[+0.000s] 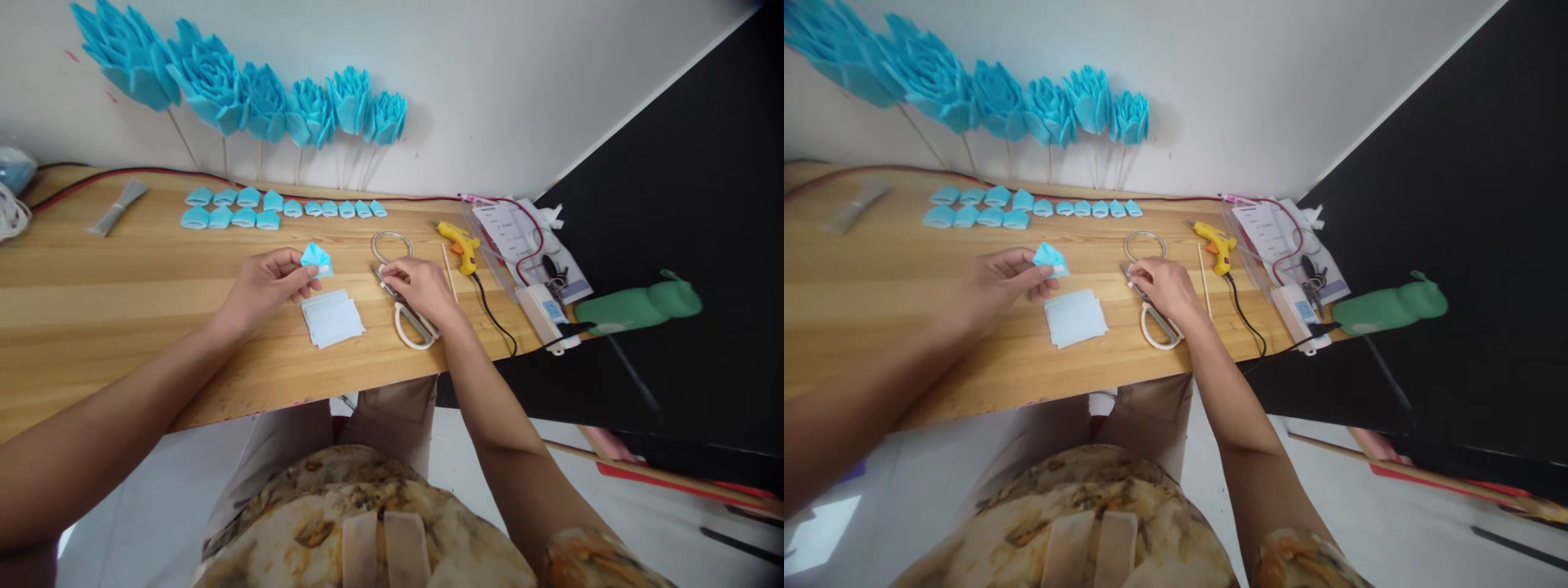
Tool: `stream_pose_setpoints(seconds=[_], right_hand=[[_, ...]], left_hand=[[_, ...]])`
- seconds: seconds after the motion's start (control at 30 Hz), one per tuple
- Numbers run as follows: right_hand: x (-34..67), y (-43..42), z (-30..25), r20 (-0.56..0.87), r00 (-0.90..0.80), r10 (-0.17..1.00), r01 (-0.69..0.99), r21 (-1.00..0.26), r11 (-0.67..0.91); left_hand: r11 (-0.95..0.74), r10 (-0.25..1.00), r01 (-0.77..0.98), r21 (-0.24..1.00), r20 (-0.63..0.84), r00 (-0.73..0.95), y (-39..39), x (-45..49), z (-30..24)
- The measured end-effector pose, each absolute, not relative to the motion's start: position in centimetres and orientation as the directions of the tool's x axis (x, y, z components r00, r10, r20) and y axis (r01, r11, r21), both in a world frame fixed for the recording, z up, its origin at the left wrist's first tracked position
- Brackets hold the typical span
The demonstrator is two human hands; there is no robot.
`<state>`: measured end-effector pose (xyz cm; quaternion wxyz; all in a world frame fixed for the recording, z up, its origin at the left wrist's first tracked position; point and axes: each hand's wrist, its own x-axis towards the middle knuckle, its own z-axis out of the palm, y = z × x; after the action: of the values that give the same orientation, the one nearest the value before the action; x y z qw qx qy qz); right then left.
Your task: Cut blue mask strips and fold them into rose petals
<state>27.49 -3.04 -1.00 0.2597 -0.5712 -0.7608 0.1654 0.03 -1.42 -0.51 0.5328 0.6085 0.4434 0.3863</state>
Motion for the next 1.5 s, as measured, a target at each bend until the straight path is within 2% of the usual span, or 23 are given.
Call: stream_pose_setpoints(seconds=[0.1,0.3,0.47,0.63,0.73,0.83,0.9,0.97,1.17,1.27,1.37,1.5], right_hand=[[27.3,-3.0,-1.1,0.214,-0.189,0.959,0.798,-0.536,0.277],[27.1,-2.7,-2.3,0.19,-0.067,0.979,0.737,-0.652,0.177],[26.6,-2.4,-3.2,0.182,0.024,0.983,0.737,-0.667,0.106],[26.1,-3.0,-2.7,0.333,0.101,0.938,0.684,-0.708,0.178],[24.9,-4.1,-1.2,0.536,0.029,0.844,0.71,-0.605,0.36],[23.3,-4.9,0.3,0.722,-0.208,0.66,0.715,-0.349,0.606],[22.4,-4.9,0.8,0.77,-0.322,0.551,0.695,-0.202,0.69],[21.9,-4.5,0.9,0.784,-0.382,0.49,0.681,-0.119,0.723],[21.7,-3.4,0.4,0.801,-0.463,0.38,0.673,0.039,0.738],[21.6,-3.3,0.5,0.807,-0.478,0.348,0.666,0.074,0.743],[21.6,-3.3,0.4,0.8,-0.48,0.361,0.671,0.07,0.738],[21.7,-3.3,0.2,0.759,-0.483,0.436,0.704,0.041,0.709]], left_hand=[[-0.032,0.954,0.114,0.993,-0.004,0.301,-1.6,0.2,-0.2],[-0.011,0.954,0.102,0.995,-0.02,0.299,-1.7,0.2,-0.2],[-0.015,0.947,0.094,0.995,-0.016,0.322,-1.6,0.2,-0.2],[0.0,0.927,0.143,0.99,-0.054,0.371,-2.1,0.4,0.5],[0.007,0.91,0.148,0.989,-0.067,0.409,-2.2,0.4,0.5],[0.007,0.884,0.133,0.991,-0.069,0.463,-2.2,0.4,0.4],[0.002,0.869,0.129,0.992,-0.065,0.491,-2.2,0.3,0.4],[-0.011,0.859,0.131,0.991,-0.057,0.509,-2.3,0.3,0.4],[-0.012,0.843,0.113,0.993,-0.051,0.535,-2.3,0.4,0.6],[0.002,0.842,0.103,0.995,-0.057,0.536,-2.3,0.4,0.5],[0.009,0.842,0.097,0.995,-0.06,0.535,-2.3,0.4,0.5],[0.008,0.844,0.09,0.996,-0.055,0.533,-2.4,0.4,0.7]])
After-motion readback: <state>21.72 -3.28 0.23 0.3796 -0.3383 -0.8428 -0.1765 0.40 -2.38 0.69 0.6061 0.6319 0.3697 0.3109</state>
